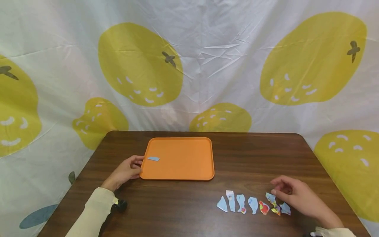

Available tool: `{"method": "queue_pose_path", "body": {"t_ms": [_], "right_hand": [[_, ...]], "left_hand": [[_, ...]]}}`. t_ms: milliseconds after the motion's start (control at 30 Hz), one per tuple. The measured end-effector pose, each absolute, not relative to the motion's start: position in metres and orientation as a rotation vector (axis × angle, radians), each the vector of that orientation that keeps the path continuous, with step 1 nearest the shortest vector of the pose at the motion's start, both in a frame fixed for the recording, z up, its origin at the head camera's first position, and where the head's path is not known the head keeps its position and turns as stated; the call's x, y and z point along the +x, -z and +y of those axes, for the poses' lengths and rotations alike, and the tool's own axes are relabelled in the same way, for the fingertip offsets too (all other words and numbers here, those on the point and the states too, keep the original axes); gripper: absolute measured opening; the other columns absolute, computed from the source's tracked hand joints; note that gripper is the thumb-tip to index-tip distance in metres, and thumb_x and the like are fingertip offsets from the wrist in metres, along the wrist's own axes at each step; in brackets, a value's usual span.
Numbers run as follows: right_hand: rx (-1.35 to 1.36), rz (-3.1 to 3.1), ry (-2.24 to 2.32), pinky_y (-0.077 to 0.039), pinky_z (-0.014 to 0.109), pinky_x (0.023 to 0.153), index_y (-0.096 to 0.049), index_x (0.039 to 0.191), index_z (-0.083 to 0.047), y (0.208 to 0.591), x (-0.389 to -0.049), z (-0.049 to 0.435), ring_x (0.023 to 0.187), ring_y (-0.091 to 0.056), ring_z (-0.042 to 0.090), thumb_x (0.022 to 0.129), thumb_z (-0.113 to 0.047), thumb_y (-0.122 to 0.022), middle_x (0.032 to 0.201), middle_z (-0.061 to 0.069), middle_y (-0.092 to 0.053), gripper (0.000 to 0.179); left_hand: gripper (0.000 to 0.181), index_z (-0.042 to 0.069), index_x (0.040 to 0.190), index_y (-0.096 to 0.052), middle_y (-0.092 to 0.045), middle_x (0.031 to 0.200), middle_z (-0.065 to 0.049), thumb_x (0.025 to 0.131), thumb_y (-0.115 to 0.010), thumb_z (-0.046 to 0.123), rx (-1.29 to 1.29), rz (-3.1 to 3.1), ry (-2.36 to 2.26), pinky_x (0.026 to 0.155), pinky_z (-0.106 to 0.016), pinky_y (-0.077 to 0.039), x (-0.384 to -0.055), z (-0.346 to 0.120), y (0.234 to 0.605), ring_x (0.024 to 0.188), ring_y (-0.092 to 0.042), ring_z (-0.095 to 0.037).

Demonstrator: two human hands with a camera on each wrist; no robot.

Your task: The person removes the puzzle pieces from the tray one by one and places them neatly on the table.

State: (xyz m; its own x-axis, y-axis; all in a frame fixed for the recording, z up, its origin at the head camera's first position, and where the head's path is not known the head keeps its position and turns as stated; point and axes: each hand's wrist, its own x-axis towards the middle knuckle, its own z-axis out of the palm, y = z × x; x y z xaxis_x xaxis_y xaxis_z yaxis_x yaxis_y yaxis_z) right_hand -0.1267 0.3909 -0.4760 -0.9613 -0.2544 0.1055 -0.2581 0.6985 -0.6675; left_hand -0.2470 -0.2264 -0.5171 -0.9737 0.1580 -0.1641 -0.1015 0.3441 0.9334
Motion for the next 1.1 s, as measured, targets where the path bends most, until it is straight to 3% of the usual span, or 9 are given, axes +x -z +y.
{"method": "queue_pose_path", "body": {"t_ms": [600, 1100], "right_hand": [[0.506, -2.858, -1.128, -0.051, 0.025, 0.061, -0.066, 0.111, -0.021, 0.457, -0.152, 0.344, 0.074, -0.061, 0.009, 0.094, -0.032, -0.069, 0.089, 0.000, -0.067, 0.021], [0.689, -2.753, -1.162, -0.051, 0.025, 0.059, -0.065, 0.110, -0.025, 0.444, -0.170, 0.304, 0.072, -0.060, 0.009, 0.095, -0.025, -0.068, 0.087, 0.001, -0.068, 0.015]], "left_hand": [[0.059, 0.010, 0.142, -0.050, -0.050, 0.125, -0.017, 0.087, -0.066, -0.001, 0.034, 2.377, -1.670, 0.077, -0.036, -0.059, -0.250, -0.227, 0.520, 0.095, -0.057, -0.021], [0.058, 0.011, 0.140, -0.052, -0.051, 0.123, -0.016, 0.086, -0.066, -0.003, 0.029, 2.375, -1.671, 0.076, -0.035, -0.059, -0.249, -0.226, 0.518, 0.094, -0.058, -0.021]]}}
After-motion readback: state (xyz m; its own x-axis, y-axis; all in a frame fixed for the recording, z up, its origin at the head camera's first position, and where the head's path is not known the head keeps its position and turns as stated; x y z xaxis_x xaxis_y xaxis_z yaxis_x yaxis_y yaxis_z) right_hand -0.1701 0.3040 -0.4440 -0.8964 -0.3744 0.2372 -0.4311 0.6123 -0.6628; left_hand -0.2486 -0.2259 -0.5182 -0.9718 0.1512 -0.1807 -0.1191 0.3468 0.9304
